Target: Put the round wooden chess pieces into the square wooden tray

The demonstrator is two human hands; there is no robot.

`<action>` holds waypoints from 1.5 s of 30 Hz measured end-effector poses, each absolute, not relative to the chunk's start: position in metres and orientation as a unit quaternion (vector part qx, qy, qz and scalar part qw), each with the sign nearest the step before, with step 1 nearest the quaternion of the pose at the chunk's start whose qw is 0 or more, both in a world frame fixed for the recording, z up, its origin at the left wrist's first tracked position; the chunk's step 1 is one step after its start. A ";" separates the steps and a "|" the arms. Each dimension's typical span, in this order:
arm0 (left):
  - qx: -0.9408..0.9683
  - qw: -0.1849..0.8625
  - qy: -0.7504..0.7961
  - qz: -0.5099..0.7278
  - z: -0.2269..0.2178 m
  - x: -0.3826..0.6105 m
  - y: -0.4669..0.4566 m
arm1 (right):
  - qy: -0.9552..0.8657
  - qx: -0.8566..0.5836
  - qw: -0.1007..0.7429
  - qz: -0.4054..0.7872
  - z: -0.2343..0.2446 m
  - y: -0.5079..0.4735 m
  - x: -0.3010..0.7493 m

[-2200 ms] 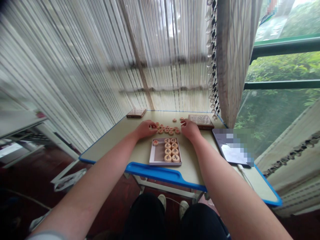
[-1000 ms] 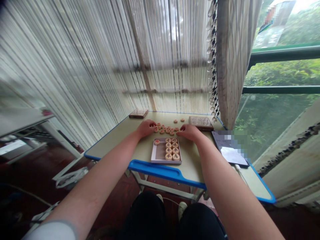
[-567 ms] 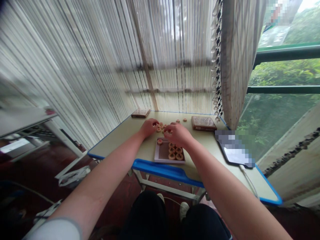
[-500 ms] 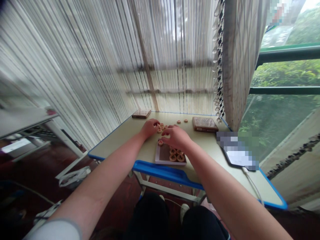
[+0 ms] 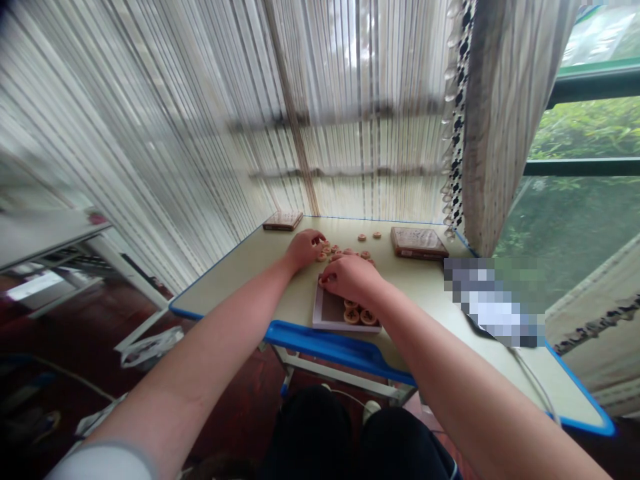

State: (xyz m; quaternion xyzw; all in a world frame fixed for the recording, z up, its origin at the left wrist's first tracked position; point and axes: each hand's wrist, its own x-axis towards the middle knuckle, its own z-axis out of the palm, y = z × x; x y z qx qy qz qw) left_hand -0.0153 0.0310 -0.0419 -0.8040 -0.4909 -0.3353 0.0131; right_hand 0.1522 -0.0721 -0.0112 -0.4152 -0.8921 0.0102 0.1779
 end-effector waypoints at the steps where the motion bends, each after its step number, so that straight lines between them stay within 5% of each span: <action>1: -0.802 0.013 -0.493 -0.336 -0.042 -0.016 0.032 | -0.893 -0.413 0.178 0.012 -0.011 -0.072 0.152; 14: -0.799 0.018 -0.487 -0.351 -0.047 -0.019 0.035 | -0.882 -0.428 0.196 0.032 -0.004 -0.075 0.155; 20: -0.791 0.011 -0.507 -0.343 -0.043 -0.021 0.032 | -0.729 -0.613 0.299 -0.065 -0.004 -0.050 0.199; 24: -0.789 0.011 -0.508 -0.345 -0.043 -0.022 0.024 | -0.698 -0.685 0.209 -0.020 -0.010 -0.035 0.223; 32: -0.758 -0.048 -0.488 -0.429 -0.017 -0.016 -0.007 | -0.748 -0.647 0.139 0.049 -0.016 -0.036 0.217; 39: -0.757 -0.139 -0.518 -0.372 -0.016 -0.034 -0.041 | -0.773 -0.561 0.292 0.037 -0.004 -0.047 0.209; 45: -0.739 0.005 -0.556 -0.381 -0.042 -0.055 -0.051 | -0.880 -0.397 0.261 0.021 0.001 -0.084 0.178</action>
